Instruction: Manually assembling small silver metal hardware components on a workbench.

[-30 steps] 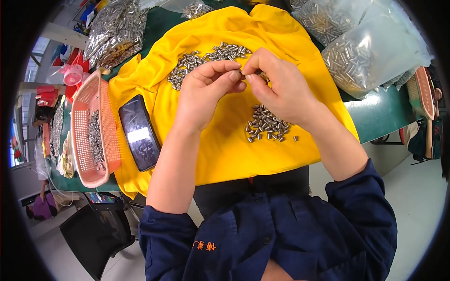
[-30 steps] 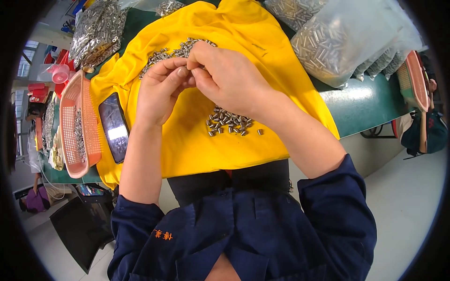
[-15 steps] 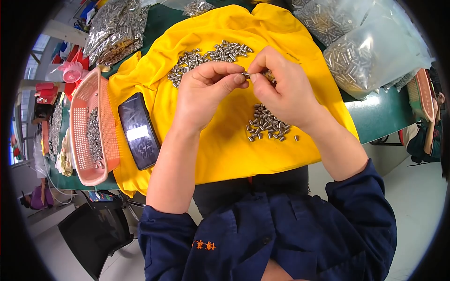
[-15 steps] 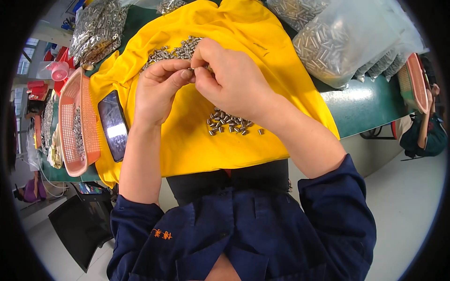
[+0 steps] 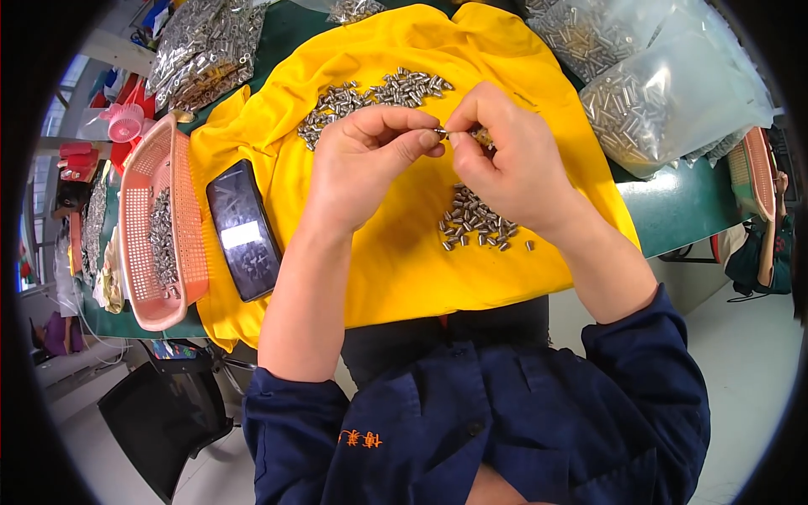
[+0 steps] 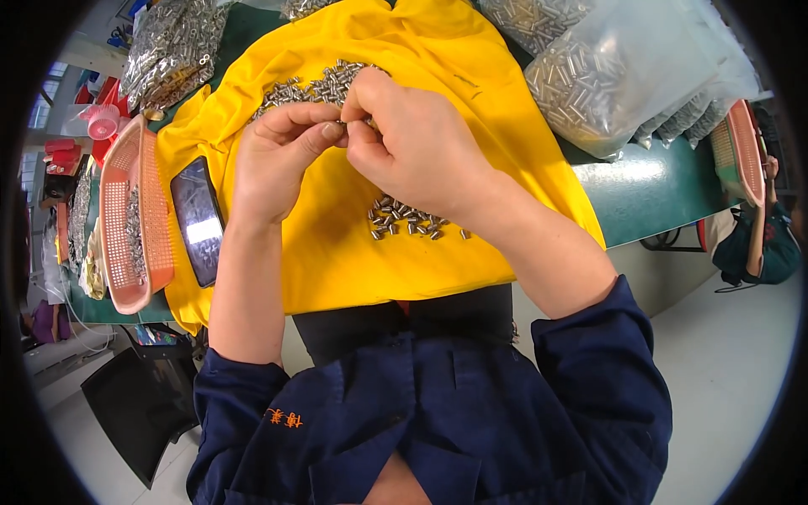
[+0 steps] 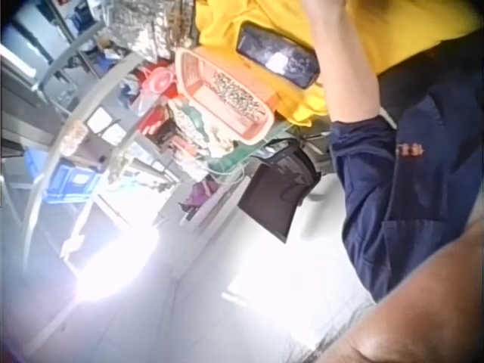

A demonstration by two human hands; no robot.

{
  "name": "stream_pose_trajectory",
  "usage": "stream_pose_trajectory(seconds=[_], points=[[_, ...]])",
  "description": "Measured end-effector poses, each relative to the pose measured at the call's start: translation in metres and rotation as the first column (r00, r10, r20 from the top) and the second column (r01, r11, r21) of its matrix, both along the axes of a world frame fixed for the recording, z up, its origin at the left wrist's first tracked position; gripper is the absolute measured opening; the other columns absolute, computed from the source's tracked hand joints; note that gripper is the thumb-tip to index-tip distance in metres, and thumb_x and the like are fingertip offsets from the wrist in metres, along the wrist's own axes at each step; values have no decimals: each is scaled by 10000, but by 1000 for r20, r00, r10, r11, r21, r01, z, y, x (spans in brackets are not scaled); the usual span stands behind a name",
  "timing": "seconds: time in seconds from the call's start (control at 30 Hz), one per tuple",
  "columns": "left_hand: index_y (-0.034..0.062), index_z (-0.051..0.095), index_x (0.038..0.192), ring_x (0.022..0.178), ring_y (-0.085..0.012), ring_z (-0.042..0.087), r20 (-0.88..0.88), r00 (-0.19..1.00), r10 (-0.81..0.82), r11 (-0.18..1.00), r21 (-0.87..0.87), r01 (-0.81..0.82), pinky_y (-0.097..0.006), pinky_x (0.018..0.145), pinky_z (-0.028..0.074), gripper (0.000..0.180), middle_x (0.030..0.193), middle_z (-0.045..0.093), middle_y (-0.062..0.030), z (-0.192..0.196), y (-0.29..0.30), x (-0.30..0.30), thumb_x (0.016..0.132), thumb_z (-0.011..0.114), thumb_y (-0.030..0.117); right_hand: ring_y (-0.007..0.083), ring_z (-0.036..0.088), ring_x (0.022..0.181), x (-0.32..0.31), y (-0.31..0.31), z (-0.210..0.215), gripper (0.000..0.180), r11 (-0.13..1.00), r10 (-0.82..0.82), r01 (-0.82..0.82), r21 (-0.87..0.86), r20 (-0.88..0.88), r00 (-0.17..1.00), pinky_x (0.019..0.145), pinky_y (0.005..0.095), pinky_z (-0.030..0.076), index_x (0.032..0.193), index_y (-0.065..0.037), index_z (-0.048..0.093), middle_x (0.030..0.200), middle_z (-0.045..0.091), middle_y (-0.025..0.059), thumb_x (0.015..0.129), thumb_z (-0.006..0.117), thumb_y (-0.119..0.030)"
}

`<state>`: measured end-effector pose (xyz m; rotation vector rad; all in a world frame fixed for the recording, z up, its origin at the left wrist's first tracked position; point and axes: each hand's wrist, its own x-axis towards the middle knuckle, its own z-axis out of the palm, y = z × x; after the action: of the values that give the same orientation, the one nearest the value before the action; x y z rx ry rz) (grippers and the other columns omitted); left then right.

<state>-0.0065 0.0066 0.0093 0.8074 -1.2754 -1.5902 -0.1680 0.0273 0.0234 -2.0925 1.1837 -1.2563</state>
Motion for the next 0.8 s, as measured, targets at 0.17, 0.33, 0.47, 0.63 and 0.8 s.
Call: stream_pose_trajectory(seconds=[0.17, 0.33, 0.47, 0.63, 0.8], points=[[-32, 589, 854, 718, -133, 589, 20, 1000, 14, 1000, -26, -13, -230, 677, 481, 99, 782, 610, -78, 3, 1, 0, 758, 567, -34, 258, 506, 520, 1, 0, 1, 91, 1000, -4, 3, 24, 56, 998, 478, 317, 398, 753, -38, 443, 598, 496, 110, 701, 518, -37], [-35, 588, 856, 721, -135, 591, 38, 999, 22, 1000, -20, -21, -230, 683, 481, 102, 786, 611, -83, 3, 3, -1, 756, 564, -38, 263, 509, 536, 1, -1, 1, 82, 1000, 5, -3, -25, 47, 999, 491, 318, 400, 754, -38, 440, 606, 494, 113, 711, 509, -40], [-38, 586, 859, 730, -141, 593, 33, 999, 29, 999, -20, -28, -234, 692, 482, 107, 796, 613, -92, 3, 4, -1, 754, 565, -40, 271, 514, 558, 1, 1, 2, 77, 993, 45, -49, 107, 46, 998, 506, 325, 402, 770, -36, 439, 618, 499, 118, 721, 497, -49], [-39, 585, 869, 733, -142, 593, -32, 1000, 2, 1000, 16, -2, -236, 693, 481, 113, 803, 613, -93, 3, 4, -1, 759, 565, -28, 278, 517, 569, 0, -2, -2, 74, 996, 70, -74, 57, 63, 996, 515, 331, 403, 782, -37, 442, 621, 507, 119, 728, 490, -50], [-35, 588, 875, 712, -134, 587, 10, 999, -43, 999, -6, 43, -230, 674, 475, 116, 794, 612, -81, 3, 3, 4, 763, 571, -10, 282, 521, 573, 0, -1, 2, 72, 988, 120, -123, 95, 32, 992, 518, 334, 410, 778, -39, 440, 617, 512, 119, 727, 490, -52]])
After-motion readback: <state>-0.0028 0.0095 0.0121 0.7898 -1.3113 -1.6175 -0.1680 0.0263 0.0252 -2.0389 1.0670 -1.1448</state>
